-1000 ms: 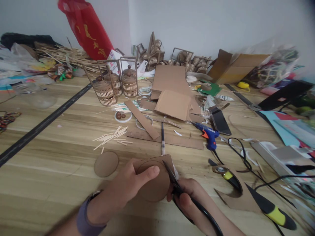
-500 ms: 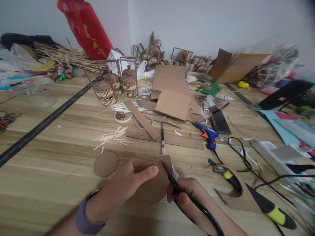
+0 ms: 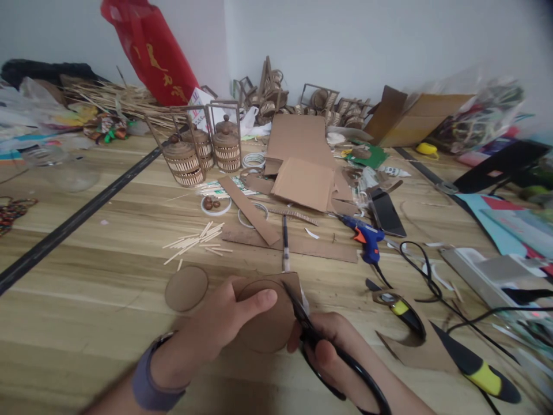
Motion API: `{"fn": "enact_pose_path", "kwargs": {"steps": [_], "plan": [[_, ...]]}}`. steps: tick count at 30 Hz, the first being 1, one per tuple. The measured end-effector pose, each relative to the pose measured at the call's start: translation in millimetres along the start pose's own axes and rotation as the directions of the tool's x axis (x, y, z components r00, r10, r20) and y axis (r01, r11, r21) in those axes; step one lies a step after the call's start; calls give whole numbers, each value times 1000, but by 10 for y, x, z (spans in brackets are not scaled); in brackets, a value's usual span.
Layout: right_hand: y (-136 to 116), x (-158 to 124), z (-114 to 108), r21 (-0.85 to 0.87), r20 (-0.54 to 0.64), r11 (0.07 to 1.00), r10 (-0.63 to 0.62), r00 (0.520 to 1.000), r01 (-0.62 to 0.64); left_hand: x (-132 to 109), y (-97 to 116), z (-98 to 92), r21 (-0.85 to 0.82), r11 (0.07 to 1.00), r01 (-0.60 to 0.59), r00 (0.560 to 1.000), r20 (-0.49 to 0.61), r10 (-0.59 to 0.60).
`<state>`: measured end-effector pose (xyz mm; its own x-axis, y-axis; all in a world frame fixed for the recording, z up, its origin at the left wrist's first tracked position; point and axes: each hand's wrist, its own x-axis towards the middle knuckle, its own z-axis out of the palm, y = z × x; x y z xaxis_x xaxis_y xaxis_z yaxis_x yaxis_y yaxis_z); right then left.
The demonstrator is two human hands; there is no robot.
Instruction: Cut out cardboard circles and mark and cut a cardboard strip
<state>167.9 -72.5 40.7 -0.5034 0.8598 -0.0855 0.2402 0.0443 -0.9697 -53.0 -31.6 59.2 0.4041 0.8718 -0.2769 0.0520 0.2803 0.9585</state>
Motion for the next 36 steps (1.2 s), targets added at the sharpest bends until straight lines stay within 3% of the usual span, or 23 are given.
{"fn": "enact_pose_path", "kwargs": {"steps": [4, 14, 22, 36], "plan": [[-16, -12, 15, 53, 4, 998, 18, 1000, -18, -14, 14, 15, 12, 1000, 8, 999, -35, -7], [64, -7, 21, 31, 21, 999, -8, 1000, 7, -19, 8, 5, -3, 1000, -16, 995, 95, 17], [18, -34, 32, 86, 13, 996, 4, 1000, -5, -19, 13, 10, -22, 999, -39, 996, 81, 40], [-1, -19, 11, 7, 12, 1000, -27, 1000, 27, -4, -13, -19, 31, 998, -54, 993, 105, 50]]}}
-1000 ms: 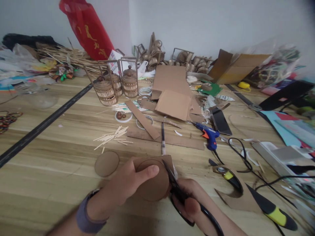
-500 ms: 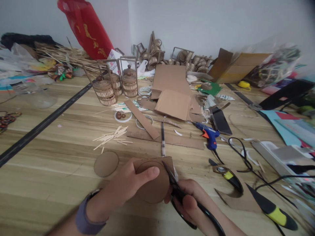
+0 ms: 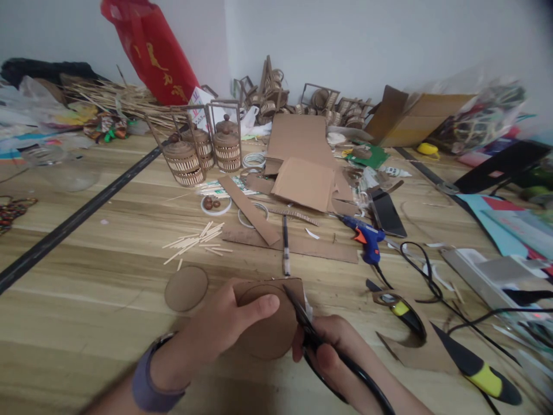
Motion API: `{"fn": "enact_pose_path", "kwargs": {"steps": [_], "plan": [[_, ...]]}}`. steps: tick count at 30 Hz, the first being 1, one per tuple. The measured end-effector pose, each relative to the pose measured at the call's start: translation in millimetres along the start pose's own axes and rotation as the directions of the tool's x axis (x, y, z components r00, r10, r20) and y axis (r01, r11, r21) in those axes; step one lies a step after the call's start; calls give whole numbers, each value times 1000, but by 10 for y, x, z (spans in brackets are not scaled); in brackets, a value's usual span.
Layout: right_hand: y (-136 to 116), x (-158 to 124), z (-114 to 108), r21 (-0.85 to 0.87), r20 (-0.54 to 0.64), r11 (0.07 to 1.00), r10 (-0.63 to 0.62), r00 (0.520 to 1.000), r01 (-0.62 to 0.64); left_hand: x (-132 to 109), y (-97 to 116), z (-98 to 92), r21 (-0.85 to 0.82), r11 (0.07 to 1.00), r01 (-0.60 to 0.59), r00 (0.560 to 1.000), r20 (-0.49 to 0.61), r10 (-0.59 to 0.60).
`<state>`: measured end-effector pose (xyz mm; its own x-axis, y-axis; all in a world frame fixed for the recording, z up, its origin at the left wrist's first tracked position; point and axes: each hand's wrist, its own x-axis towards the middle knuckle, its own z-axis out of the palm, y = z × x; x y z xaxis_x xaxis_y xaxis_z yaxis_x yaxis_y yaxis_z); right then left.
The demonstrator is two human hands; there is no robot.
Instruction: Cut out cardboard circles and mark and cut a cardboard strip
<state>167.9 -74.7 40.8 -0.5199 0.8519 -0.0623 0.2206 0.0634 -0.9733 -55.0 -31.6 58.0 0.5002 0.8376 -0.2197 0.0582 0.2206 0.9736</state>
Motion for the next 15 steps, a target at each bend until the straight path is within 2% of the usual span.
{"fn": "enact_pose_path", "kwargs": {"steps": [15], "plan": [[-32, 15, 3, -33, -10, 999, -31, 999, 30, -6, 12, 2, -33, 999, 6, 1000, 8, -6]]}}
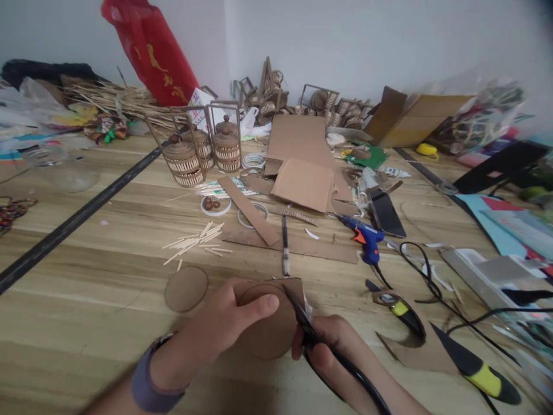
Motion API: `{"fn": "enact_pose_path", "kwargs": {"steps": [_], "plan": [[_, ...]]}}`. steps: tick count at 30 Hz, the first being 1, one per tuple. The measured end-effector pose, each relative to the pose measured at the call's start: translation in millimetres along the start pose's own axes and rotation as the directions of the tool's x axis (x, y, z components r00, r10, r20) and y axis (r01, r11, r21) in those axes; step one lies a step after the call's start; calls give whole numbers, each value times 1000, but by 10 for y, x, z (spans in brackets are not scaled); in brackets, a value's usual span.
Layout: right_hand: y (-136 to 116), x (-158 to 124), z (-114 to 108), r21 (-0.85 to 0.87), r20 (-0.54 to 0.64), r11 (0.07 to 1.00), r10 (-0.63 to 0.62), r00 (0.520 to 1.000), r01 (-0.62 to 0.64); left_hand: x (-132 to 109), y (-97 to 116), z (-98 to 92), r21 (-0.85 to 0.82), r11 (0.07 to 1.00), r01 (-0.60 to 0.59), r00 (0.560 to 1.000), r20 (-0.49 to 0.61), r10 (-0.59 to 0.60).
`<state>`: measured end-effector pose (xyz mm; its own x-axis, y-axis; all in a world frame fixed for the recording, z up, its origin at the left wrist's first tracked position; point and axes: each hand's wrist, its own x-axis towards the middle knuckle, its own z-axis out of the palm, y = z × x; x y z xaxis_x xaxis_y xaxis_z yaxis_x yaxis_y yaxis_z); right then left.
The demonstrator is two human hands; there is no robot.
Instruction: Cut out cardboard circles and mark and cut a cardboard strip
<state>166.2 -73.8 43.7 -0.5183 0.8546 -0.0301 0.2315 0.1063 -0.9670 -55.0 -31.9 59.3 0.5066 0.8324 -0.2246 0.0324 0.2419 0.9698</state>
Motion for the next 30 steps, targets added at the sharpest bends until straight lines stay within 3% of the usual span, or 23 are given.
{"fn": "enact_pose_path", "kwargs": {"steps": [8, 16, 22, 30], "plan": [[1, -3, -17, 19, 12, 999, 33, 999, -33, 10, -14, -12, -24, 1000, -9, 998, 68, 11], [28, -5, -31, 57, -10, 996, 74, 997, -74, -6, 8, -1, 41, 998, 44, 999, -30, -43], [-9, 15, -16, 96, -23, 995, 31, 999, -28, -11, 75, 53, 50, 998, 37, 998, -59, -34], [15, 32, -11, 50, -30, 997, 59, 998, -58, -22, 37, 62, 55, 996, 74, 993, -93, -68]]}}
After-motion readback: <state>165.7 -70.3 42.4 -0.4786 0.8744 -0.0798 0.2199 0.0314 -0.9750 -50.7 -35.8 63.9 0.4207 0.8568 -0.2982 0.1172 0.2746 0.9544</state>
